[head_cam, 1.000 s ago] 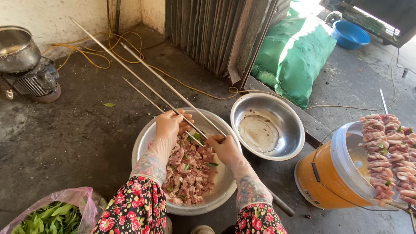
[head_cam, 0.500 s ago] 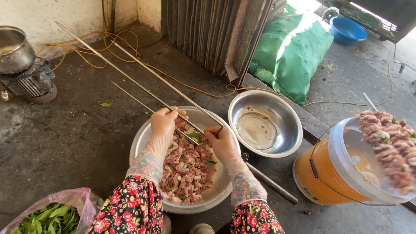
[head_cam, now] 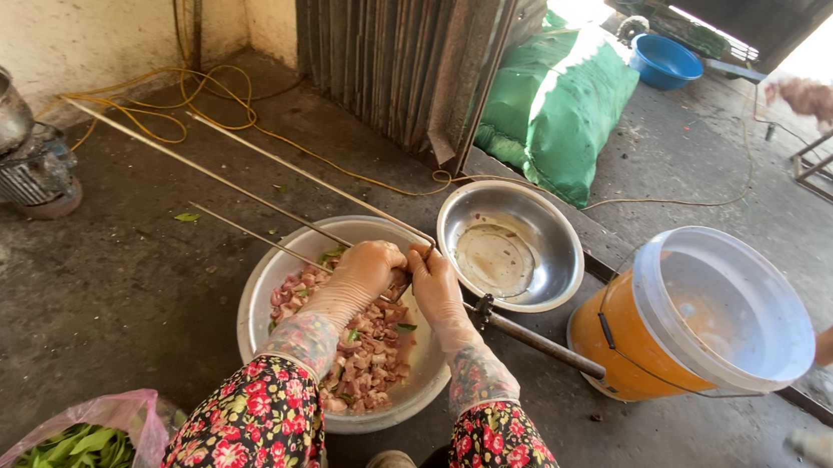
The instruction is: The person threads pieces of marinated meat and green leaves onto long metal skewers. They use both hands to pick up the ingredients from a large metal bowl and slide them onto the skewers held in the right hand.
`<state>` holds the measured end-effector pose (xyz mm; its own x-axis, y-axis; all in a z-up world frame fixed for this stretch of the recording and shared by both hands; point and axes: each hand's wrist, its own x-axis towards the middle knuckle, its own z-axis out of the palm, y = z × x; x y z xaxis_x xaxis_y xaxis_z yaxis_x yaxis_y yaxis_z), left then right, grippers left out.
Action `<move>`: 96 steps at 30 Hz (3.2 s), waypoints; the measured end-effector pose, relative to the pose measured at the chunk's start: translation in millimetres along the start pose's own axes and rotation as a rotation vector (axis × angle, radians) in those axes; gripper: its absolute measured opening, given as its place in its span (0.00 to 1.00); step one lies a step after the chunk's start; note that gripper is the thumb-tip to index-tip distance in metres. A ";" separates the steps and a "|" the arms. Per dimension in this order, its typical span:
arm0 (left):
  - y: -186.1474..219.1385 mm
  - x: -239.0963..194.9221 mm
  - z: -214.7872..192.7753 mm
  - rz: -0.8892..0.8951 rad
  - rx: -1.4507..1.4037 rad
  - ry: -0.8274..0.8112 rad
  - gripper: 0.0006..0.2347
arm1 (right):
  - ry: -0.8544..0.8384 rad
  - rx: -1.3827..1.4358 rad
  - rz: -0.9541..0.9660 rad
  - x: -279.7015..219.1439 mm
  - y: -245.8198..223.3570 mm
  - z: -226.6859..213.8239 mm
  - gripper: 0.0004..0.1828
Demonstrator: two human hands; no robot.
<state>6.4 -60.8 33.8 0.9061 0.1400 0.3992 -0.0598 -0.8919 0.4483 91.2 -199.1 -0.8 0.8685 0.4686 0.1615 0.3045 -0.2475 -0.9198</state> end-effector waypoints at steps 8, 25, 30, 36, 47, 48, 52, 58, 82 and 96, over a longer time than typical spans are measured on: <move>12.3 -7.9 2.3 0.196 0.015 0.028 0.05 | -0.009 0.132 0.052 -2.5 -1.3 -11.2 0.14; 17.4 3.7 -8.9 -0.169 -0.328 -0.216 0.09 | 0.028 -0.222 -0.017 -16.9 -28.9 -20.7 0.17; 24.9 1.8 -19.9 -0.317 -0.375 -0.251 0.09 | -0.029 -0.177 0.038 -20.1 -30.7 -19.8 0.18; 28.7 -2.1 -17.6 -0.254 -0.177 -0.314 0.08 | -0.052 -0.183 0.068 -10.2 -12.1 -16.2 0.18; 32.1 -5.6 17.9 0.454 0.411 0.075 0.03 | 0.016 0.112 0.187 -13.4 -3.5 -38.8 0.16; 32.0 -6.4 17.5 0.451 0.455 0.066 0.04 | 0.010 0.123 0.181 -15.9 -1.9 -41.9 0.16; 16.9 -8.3 -0.1 0.315 0.408 0.149 0.10 | -0.022 0.188 0.224 -21.3 4.7 -59.4 0.14; -30.7 -46.4 -56.1 -0.160 0.275 0.179 0.08 | -0.045 -0.164 0.152 -30.5 4.9 -88.1 0.07; -203.5 -58.5 -1.2 -0.888 -0.178 -0.364 0.14 | -0.069 -0.438 0.405 -69.3 41.7 -127.2 0.14; -198.7 -63.6 153.2 -0.990 -0.521 -0.628 0.24 | 0.054 -0.174 0.609 -76.1 164.8 -144.7 0.14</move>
<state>24.8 41.6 -203.3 0.6906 0.2905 -0.6623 0.7224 -0.2318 0.6515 131.8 -398.3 -112.9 0.9232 0.1586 -0.3502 -0.1946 -0.5928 -0.7815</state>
